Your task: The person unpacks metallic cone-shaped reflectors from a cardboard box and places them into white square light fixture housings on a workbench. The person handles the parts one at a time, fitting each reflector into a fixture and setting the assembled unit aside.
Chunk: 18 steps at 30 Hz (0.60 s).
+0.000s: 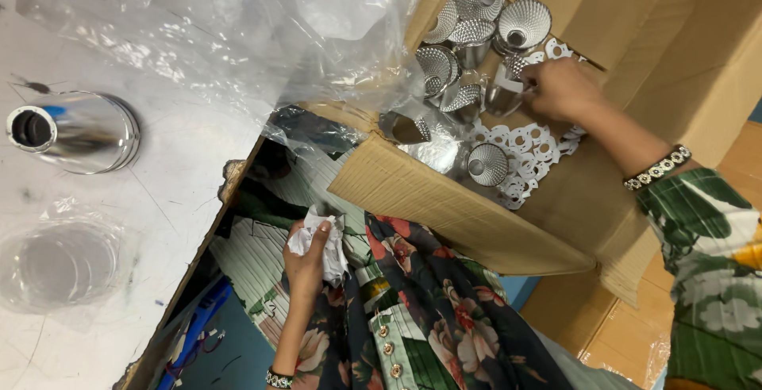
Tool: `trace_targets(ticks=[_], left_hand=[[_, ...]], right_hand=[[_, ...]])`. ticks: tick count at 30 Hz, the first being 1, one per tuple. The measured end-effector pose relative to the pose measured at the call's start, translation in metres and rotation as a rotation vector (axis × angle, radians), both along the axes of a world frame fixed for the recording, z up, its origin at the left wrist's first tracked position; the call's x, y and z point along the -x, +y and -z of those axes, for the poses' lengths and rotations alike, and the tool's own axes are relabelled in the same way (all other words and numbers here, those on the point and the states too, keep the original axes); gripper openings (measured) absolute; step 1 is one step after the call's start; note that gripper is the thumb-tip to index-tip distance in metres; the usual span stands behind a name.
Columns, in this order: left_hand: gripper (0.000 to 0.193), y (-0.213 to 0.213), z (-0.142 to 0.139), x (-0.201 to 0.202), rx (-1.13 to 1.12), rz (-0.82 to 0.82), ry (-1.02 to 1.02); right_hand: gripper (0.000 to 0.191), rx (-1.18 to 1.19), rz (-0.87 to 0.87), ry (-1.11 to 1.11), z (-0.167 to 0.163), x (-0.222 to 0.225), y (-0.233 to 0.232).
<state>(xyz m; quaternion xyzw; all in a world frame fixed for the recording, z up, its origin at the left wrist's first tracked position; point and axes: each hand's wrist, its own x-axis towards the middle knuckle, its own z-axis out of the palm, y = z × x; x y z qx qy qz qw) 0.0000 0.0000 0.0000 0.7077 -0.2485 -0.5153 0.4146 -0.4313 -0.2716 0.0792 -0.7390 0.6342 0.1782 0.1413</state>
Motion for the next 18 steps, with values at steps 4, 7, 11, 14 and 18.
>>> trace_targets(ticks=[4,7,11,14,18], left_hand=[[0.040,-0.003,-0.002,0.000,-0.004,0.019,-0.023],[0.041,-0.004,-0.002,-0.001,-0.044,0.033,-0.036],[0.042,-0.003,-0.002,-0.002,-0.073,0.046,-0.058],[0.043,-0.006,-0.003,-0.001,-0.041,0.020,-0.026],[0.038,-0.010,-0.033,-0.004,0.097,0.079,-0.013]], right_hand=[[0.048,0.013,-0.043,-0.095,-0.018,-0.006,-0.001],[0.046,-0.028,0.031,-0.139,-0.028,-0.004,-0.005],[0.038,-0.018,0.047,-0.290,-0.031,0.005,-0.007],[0.027,-0.171,0.123,-0.777,-0.028,0.000,-0.009],[0.015,-0.288,0.250,-0.941,-0.036,-0.017,0.003]])
